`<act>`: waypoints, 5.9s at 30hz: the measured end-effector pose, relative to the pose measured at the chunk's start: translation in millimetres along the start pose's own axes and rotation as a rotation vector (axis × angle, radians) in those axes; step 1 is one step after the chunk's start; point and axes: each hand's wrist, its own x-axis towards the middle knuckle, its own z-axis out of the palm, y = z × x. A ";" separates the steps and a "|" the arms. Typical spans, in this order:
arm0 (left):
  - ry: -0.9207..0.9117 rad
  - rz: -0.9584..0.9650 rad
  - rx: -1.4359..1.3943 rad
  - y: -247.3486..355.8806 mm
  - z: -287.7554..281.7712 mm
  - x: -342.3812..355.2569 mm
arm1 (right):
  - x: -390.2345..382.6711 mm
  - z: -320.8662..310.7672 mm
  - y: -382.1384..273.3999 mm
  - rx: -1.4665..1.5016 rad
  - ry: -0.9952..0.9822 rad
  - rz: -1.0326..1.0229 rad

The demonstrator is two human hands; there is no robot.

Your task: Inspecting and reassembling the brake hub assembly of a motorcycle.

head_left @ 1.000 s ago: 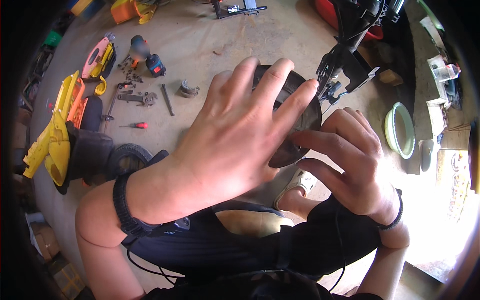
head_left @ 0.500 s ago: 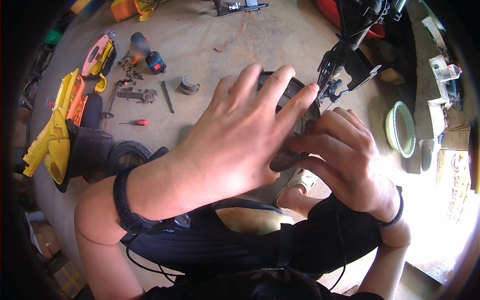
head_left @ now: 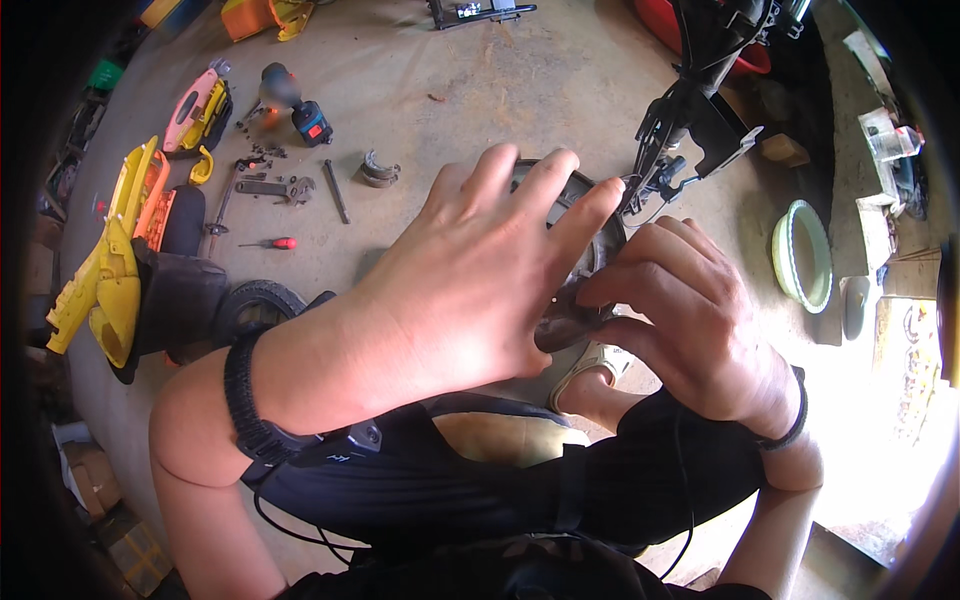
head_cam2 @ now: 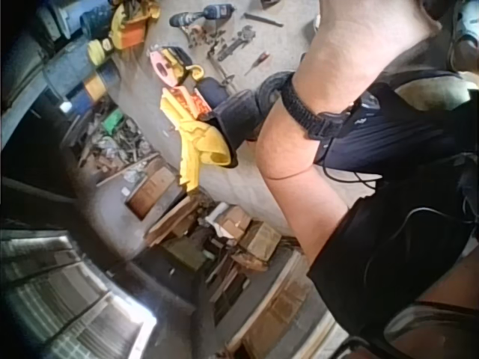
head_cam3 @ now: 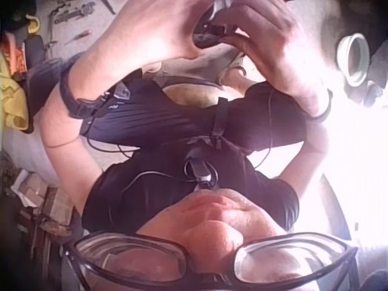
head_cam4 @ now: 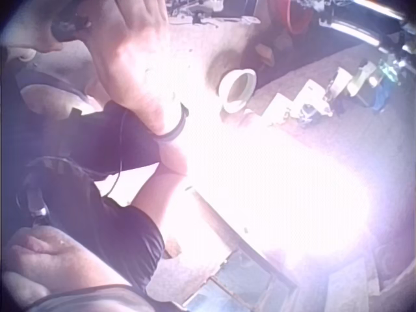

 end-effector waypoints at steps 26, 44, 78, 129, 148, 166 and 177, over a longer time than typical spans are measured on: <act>0.091 -0.053 -0.285 -11.9 -9.5 6.4 | -17.3 -29.4 0.5 -0.212 0.473 0.391; -0.223 -0.579 -1.916 19.8 -54.3 17.0 | -24.0 -5.5 36.4 -0.143 0.547 0.335; -0.332 -0.439 -2.033 -28.8 -18.4 40.4 | -44.9 -1.2 50.8 -0.155 0.631 0.296; -0.287 -0.565 -1.236 -138.1 86.7 106.9 | -8.7 -53.6 82.4 0.627 0.388 0.616; -0.077 -0.443 -1.584 -2.7 -33.0 56.0 | 3.3 -39.2 49.7 0.983 0.585 0.420; 0.299 -0.358 -1.331 -11.7 -33.0 27.1 | -19.1 4.9 41.0 1.822 0.335 0.395; 0.290 -0.530 -1.395 -10.7 -24.6 26.1 | -30.4 3.2 -1.5 0.866 0.629 0.157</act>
